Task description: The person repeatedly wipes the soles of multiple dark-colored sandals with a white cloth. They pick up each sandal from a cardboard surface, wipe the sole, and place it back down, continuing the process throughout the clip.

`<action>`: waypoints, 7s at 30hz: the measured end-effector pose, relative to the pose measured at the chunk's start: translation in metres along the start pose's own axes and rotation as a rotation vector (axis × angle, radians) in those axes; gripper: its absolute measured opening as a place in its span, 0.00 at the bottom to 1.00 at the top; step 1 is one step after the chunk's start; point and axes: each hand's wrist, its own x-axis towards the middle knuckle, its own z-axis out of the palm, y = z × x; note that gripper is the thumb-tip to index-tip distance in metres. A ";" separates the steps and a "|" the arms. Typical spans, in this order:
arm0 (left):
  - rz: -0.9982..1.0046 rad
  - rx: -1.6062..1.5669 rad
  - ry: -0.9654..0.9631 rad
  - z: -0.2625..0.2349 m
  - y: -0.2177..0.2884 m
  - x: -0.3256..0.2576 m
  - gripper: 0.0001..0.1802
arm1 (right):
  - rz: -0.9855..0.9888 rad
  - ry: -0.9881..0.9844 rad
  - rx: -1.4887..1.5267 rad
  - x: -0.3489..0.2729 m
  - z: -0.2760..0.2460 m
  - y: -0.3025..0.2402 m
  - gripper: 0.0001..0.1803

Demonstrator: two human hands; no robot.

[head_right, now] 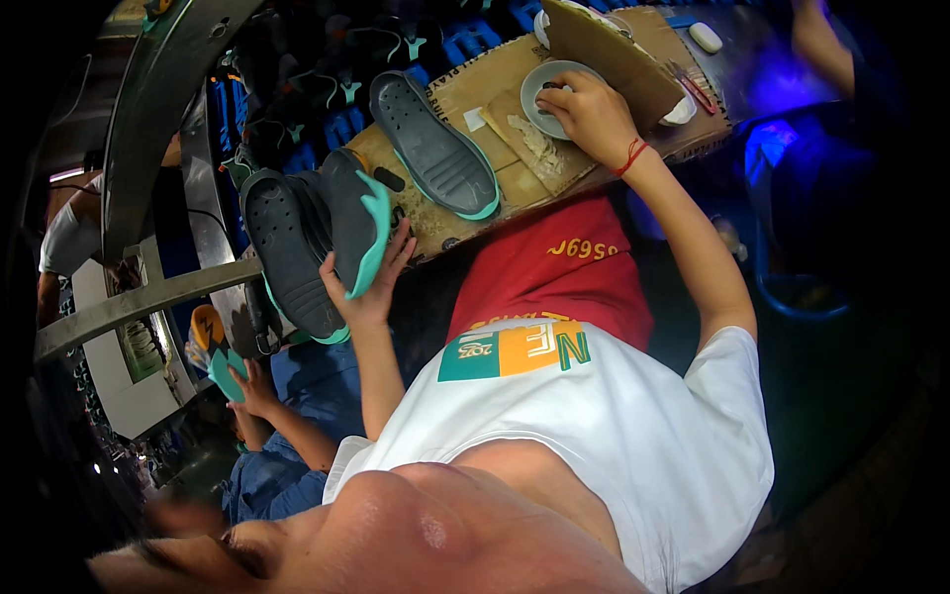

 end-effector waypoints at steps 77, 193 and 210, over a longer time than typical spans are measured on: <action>0.123 0.980 -0.672 0.067 -0.044 0.022 0.70 | -0.386 0.243 0.342 0.057 -0.054 -0.093 0.10; 0.316 1.001 -0.617 0.069 -0.048 0.046 0.31 | -0.087 0.055 0.324 -0.020 -0.049 -0.065 0.10; 0.571 1.203 -0.900 0.069 -0.049 0.054 0.49 | 0.203 -0.248 0.809 -0.031 -0.045 -0.053 0.06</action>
